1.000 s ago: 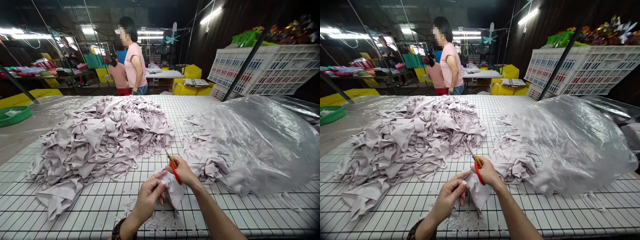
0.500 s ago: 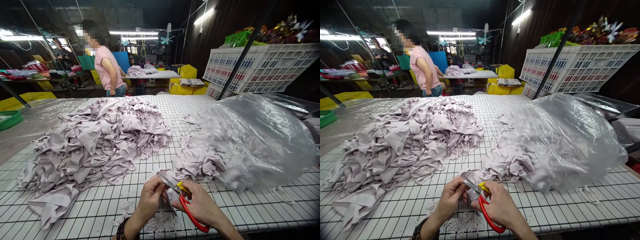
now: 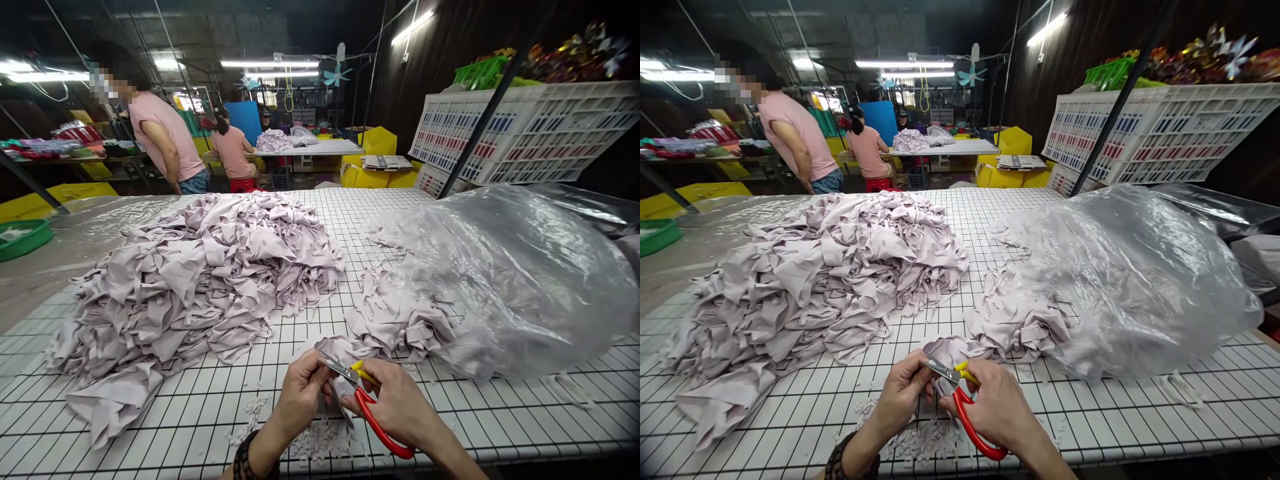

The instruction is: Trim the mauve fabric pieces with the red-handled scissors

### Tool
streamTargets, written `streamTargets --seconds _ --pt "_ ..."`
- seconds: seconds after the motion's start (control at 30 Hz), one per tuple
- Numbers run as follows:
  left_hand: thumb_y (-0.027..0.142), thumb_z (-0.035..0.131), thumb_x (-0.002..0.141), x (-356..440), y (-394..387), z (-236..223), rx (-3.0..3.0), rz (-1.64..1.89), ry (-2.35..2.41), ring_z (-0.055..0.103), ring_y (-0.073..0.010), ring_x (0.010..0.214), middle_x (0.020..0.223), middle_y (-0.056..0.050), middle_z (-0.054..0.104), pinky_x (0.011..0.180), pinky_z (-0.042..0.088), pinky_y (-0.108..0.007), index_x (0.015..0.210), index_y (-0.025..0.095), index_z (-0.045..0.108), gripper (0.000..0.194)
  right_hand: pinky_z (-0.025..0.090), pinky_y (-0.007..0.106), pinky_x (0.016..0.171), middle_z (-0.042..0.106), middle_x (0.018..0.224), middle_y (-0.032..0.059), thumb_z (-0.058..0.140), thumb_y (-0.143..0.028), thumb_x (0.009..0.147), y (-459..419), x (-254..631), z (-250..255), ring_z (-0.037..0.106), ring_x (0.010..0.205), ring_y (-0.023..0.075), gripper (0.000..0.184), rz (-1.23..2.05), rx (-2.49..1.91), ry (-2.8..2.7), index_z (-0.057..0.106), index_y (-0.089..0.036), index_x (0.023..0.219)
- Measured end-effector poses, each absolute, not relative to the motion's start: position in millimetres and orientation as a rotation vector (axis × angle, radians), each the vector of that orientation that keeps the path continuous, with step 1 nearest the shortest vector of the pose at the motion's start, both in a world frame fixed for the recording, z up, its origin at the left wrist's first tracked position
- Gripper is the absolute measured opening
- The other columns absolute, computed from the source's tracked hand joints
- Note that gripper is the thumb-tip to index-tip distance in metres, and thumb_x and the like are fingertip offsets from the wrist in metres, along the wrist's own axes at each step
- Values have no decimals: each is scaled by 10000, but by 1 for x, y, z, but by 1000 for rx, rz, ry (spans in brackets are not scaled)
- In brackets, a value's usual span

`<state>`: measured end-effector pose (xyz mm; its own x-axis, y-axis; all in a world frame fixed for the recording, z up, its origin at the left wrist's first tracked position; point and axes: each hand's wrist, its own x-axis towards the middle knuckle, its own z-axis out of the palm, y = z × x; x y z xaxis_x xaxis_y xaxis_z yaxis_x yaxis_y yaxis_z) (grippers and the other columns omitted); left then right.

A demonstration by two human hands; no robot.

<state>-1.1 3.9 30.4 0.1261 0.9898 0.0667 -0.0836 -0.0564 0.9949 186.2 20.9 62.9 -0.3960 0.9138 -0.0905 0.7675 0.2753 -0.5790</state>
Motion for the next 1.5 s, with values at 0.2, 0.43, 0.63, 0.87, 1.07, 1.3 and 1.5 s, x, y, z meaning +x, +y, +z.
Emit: streamTargets --seconds 0.2,0.43,0.63,0.87,1.07,1.3,1.5 --pt "314 520 904 -4 2 24 1239 1175 999 537 -71 515 776 -4 516 460 467 -185 779 139 603 230 265 240 545 519 609 -48 653 -490 721 22 188 60 431 577 116 385 747 -1525 -2294 415 -206 615" --pt "349 544 886 -4 3 15 1164 1145 964 543 -70 497 802 -16 532 452 445 -189 754 128 591 261 236 241 516 442 533 -55 643 -454 729 20 186 50 368 526 98 410 766 -1477 -2254 373 -196 559" --pt "378 546 877 -17 5 19 1211 1176 1031 519 -101 585 751 -16 505 539 444 -212 748 130 620 289 259 218 477 370 538 -66 638 -461 740 33 203 45 332 512 89 386 1228 -1461 -1902 406 -199 576" --pt "371 465 895 -100 22 28 1358 1302 1296 437 -140 648 682 -4 461 611 379 -243 712 168 548 286 383 230 523 568 690 -21 663 -395 719 52 236 18 477 575 120 240 1281 -1529 -1652 582 -189 813" --pt "401 491 838 -127 23 6 1675 808 2132 513 -253 904 895 -80 532 837 416 -395 723 168 551 266 450 266 640 594 751 2 609 -327 771 43 204 5 549 681 157 204 1166 -1453 -1761 568 -185 911" --pt "337 504 856 -86 -3 -1 1788 966 2249 423 -309 1195 1228 -141 426 974 382 -469 1059 170 543 266 440 252 626 607 808 -5 686 -336 712 38 156 -3 538 680 147 291 1257 -1324 -1938 561 -196 934" --pt "349 594 797 -61 -8 -13 1891 715 2036 547 -268 895 907 -63 585 780 443 -402 905 195 599 188 422 276 708 625 824 12 582 -150 715 30 110 -21 561 778 170 201 1213 -1297 -1904 583 -195 910"
